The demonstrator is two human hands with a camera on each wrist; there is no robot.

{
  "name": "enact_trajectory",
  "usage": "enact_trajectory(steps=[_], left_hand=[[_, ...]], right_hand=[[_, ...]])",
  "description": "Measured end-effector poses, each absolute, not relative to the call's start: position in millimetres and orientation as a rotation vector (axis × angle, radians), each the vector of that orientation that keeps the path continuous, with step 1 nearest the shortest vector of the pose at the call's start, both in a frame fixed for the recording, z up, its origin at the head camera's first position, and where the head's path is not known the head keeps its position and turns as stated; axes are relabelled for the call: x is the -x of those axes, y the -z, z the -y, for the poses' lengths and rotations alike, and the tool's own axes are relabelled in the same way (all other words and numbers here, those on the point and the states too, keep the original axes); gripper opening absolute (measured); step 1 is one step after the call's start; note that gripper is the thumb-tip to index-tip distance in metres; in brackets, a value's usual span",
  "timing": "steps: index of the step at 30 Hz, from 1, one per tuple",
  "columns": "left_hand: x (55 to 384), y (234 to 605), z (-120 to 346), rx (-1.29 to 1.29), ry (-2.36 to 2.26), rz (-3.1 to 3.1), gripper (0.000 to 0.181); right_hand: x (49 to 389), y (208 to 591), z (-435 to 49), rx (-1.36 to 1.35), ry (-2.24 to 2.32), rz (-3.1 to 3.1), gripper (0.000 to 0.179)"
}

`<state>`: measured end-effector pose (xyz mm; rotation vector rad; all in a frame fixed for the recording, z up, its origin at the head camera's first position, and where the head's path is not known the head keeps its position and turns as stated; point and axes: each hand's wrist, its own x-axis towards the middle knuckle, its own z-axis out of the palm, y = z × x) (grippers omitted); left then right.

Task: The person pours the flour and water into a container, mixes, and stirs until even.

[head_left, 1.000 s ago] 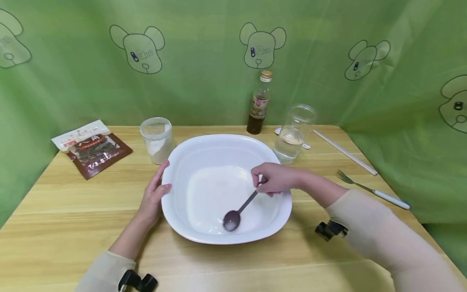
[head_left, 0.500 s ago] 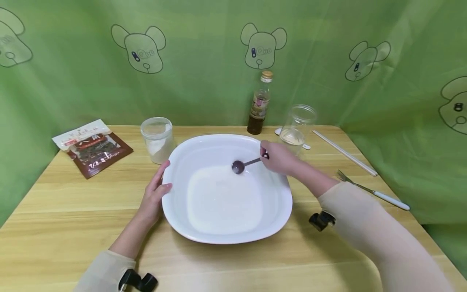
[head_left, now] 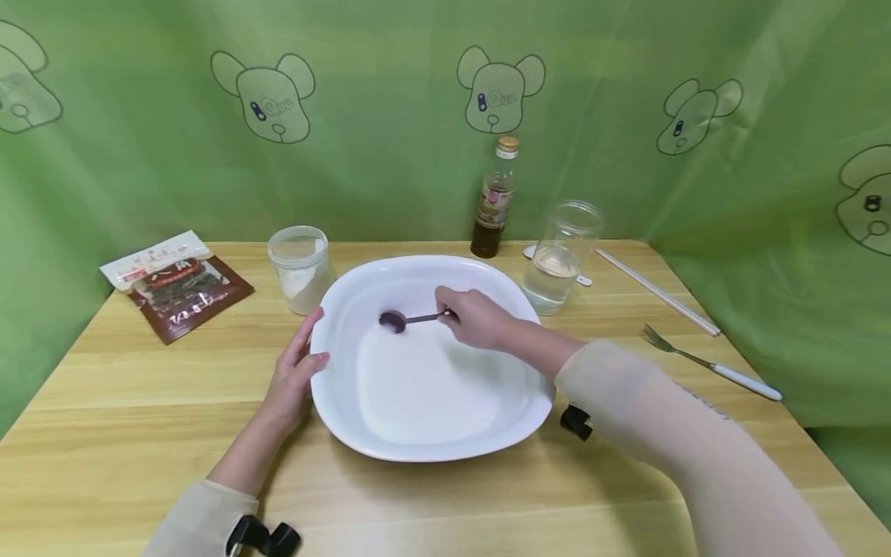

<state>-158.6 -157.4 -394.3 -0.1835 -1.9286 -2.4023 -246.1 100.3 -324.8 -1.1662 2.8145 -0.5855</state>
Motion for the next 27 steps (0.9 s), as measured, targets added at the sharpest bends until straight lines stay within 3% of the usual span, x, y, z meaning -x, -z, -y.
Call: enact_trajectory(steps=[5,12,20,27], left_hand=[[159.3,398.1,156.2,0.206,2.410,1.910,0.063],[159.1,394.3,157.6,0.195,2.413,1.914,0.063],[158.7,393.1,157.6,0.219,2.445,1.888,0.064],[157.7,392.0,156.8,0.212,2.452,1.872,0.064]], right_hand=[[234.2,325.1,-96.7,0.962,0.901,-2.441,0.006],[227.4,302.7,-123.5,0.793,0.821,-2.137,0.006],[238.7,276.1,-161.1,0.880,0.623,-2.352,0.009],[249.3,281.5,-162.7,1.078,0.356,-2.764,0.013]])
